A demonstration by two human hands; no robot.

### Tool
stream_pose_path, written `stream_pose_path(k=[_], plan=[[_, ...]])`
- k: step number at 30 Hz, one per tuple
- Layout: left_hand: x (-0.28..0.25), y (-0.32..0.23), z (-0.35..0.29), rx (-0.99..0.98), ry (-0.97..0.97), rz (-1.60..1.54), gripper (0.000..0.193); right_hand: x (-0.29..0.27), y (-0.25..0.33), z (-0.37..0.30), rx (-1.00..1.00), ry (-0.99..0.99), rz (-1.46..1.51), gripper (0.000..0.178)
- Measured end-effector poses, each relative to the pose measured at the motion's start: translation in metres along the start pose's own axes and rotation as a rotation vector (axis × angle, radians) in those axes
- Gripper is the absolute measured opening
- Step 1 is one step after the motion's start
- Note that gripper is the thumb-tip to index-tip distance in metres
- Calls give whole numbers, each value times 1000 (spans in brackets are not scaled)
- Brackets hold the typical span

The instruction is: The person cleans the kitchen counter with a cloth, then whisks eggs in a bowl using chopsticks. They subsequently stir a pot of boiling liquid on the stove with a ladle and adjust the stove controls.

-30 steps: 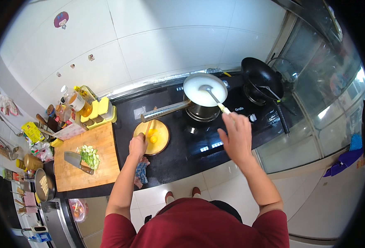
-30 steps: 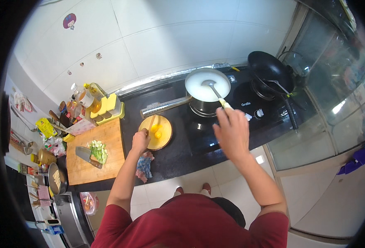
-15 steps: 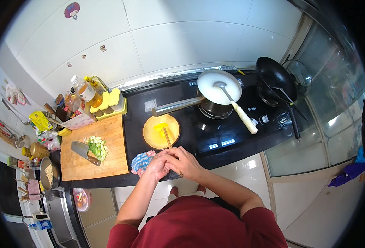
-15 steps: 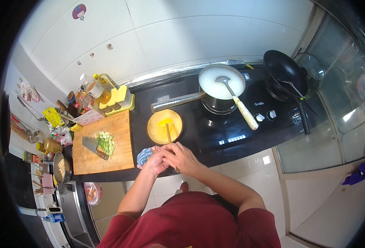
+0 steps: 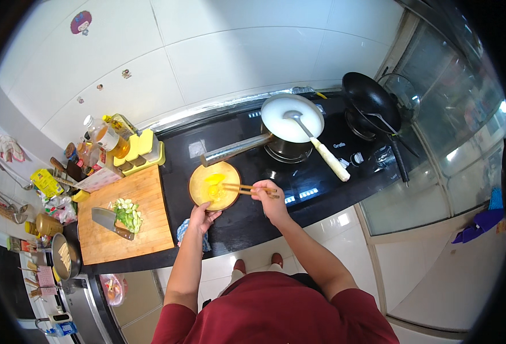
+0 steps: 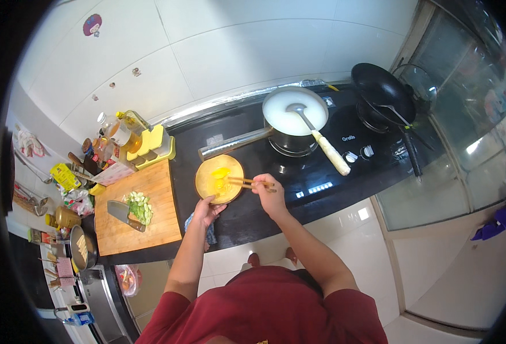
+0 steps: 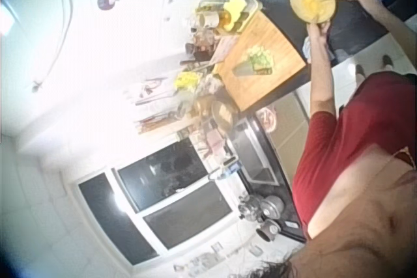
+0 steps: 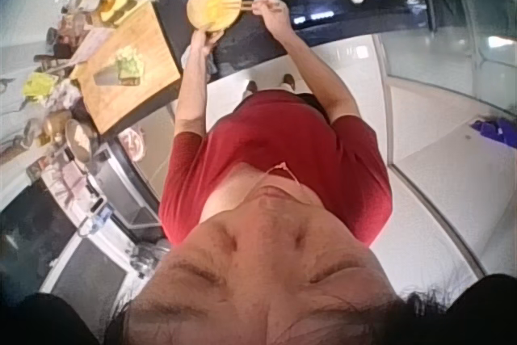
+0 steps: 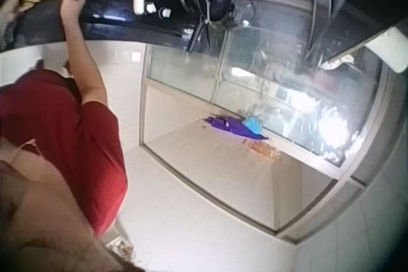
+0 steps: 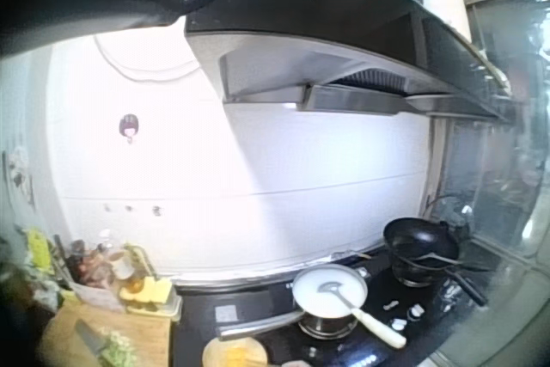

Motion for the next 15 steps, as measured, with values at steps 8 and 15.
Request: stream_pose_path(k=[8,15], plan=[[24,-13,-44,73,73,123,51,-38,6,4,70,-110,189,15],[39,-27,-105,63,89,211,50,-61,10,-21,196,27,268,14]])
Point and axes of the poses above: each hand's wrist, its own z-axis towards the middle knuckle, its own x-axis out of the palm, y = z × x, the point moved 4 cm from there along z, towards the middle knuckle, and after that the axes turned 9 degrees about x, right-handed, at the moved point
